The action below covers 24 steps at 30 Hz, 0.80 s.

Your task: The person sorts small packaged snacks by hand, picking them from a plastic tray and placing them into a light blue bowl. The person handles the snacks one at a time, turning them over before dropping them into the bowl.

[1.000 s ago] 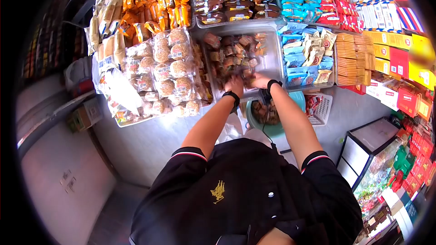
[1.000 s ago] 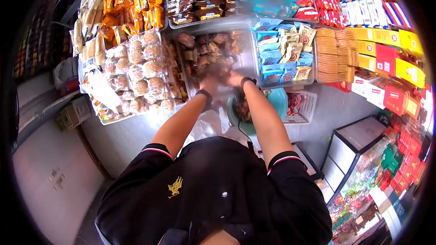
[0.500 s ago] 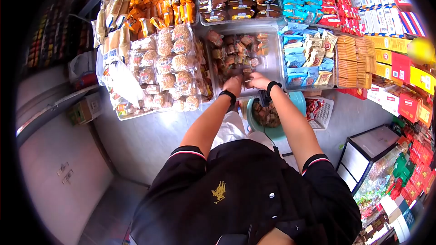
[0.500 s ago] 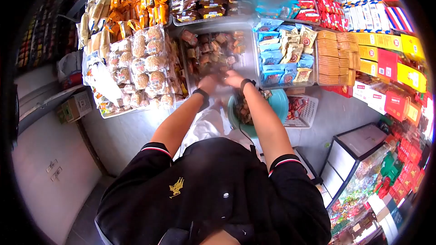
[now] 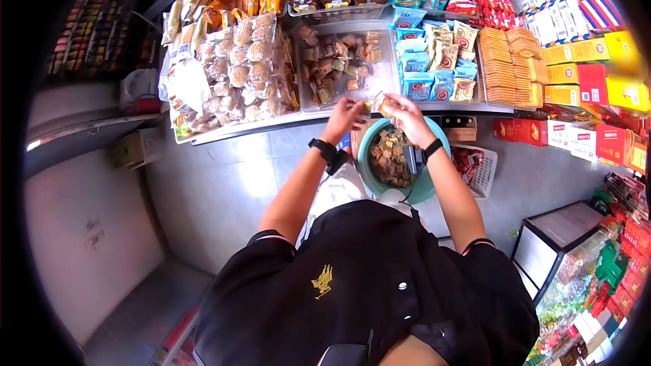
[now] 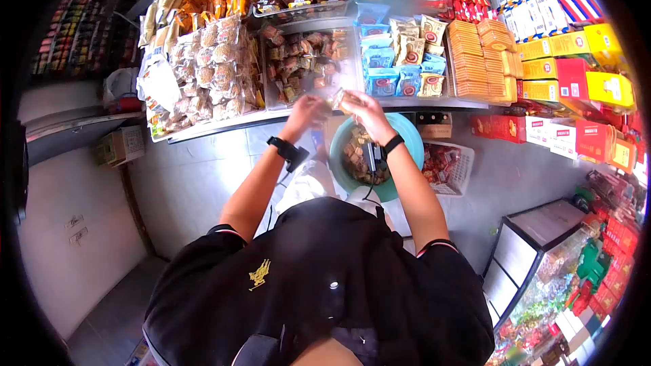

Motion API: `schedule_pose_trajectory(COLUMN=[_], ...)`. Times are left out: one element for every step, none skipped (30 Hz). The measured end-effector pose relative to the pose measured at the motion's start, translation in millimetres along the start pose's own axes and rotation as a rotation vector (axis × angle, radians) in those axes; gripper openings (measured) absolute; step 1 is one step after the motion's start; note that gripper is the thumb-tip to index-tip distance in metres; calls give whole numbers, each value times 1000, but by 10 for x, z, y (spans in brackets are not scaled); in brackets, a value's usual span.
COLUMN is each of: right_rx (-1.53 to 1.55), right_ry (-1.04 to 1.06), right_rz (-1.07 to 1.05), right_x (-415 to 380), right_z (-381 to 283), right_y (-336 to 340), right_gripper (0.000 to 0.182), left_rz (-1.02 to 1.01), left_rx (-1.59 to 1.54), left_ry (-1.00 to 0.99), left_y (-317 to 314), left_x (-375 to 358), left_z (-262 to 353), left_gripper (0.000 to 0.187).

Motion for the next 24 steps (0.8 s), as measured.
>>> schedule_pose_trajectory(right_rx=[15, -41, -93, -171, -176, -196, -220, -236, -253, -245, -250, -254, -257, -261, -249, -236, -223, -239, -212, -183, -153, -184, -160, -136], right_ry=[4, 23, 39, -45, -15, -10, -5, -28, -50, -40, -48, -57, -65, -61, -62, -65, -67, -76, -96, -118, -141, -124, -137, -148], right_rz=[-9, -17, -19, 41, 61, 58, 54, 48, 40, 30, 26, 22, 20, -2, 2, 6, 9, 15, 28, 41, 57, 78, 70, 61], right_x=[-206, -367, -548, -724, -900, -1042, -1173, -1291, -1406, -1515, -1604, -1683, -1750, -1796, -1839, -1873, -1884, -1856, -1844, -1843, -1842, -1818, -1802, -1784], right_z=[34, 106, 185, 266, 353, 448, 537, 617, 653, 690, 725, 742, 757, 767, 777, 785, 790, 839, 874, 923, 971, 1034, 1087, 1126], right_y=[41, 128, 212, 322, 411, 515, 621, 706, 747, 782, 815, 833, 853, 876, 897, 920, 934, 991, 1003, 1015, 1025, 1044, 1075, 1090], right_gripper=[42, 41, 41, 39, 36, 32, 29, 28, 27, 26, 26, 26, 26, 26, 26, 26, 25, 24, 23, 23, 23, 22, 22, 22], left_rz=[2, -73, -150, -138, -172, -189, -207, -237, -265, -316, -339, -362, -386, -322, -291, -260, -227, -258, -278, -298, -320, -381, -349, -317], left_rx=[-35, -119, -201, -251, -212, -226, -244, -155, -67, -174, -164, -153, -142, -151, -125, -99, -73, -93, -150, -208, -265, -189, -175, -160], left_ry=[8, 57, 113, 123, 95, 96, 96, 86, 74, 155, 138, 122, 107, 132, 159, 187, 215, 178, 174, 173, 173, 149, 190, 230], left_y=[-201, -356, -512, -678, -827, -955, -1089, -1190, -1270, -1333, -1375, -1430, -1483, -1534, -1594, -1647, -1671, -1647, -1617, -1584, -1550, -1516, -1502, -1521], left_x=[-193, -313, -448, -591, -719, -863, -996, -1126, -1230, -1197, -1228, -1308, -1380, -1438, -1536, -1611, -1639, -1560, -1495, -1436, -1360, -1322, -1288, -1336], left_z=[-37, -139, -252, -381, -497, -587, -667, -730, -759, -899, -981, -968, -955, -950, -864, -779, -745, -859, -965, -1080, -1210, -1251, -1310, -1230], left_gripper=[26, 32, 40, 44, 47, 41, 35, 38, 40, 42, 41, 41, 41, 39, 38, 38, 37, 36, 36, 36, 35, 35, 36, 37])
Point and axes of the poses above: each hand's wrist, its own x-axis towards the middle knuckle, its own y-axis out of the back of the hand, z = x × y, the point moved 1 cm from there along x, towards the middle knuckle
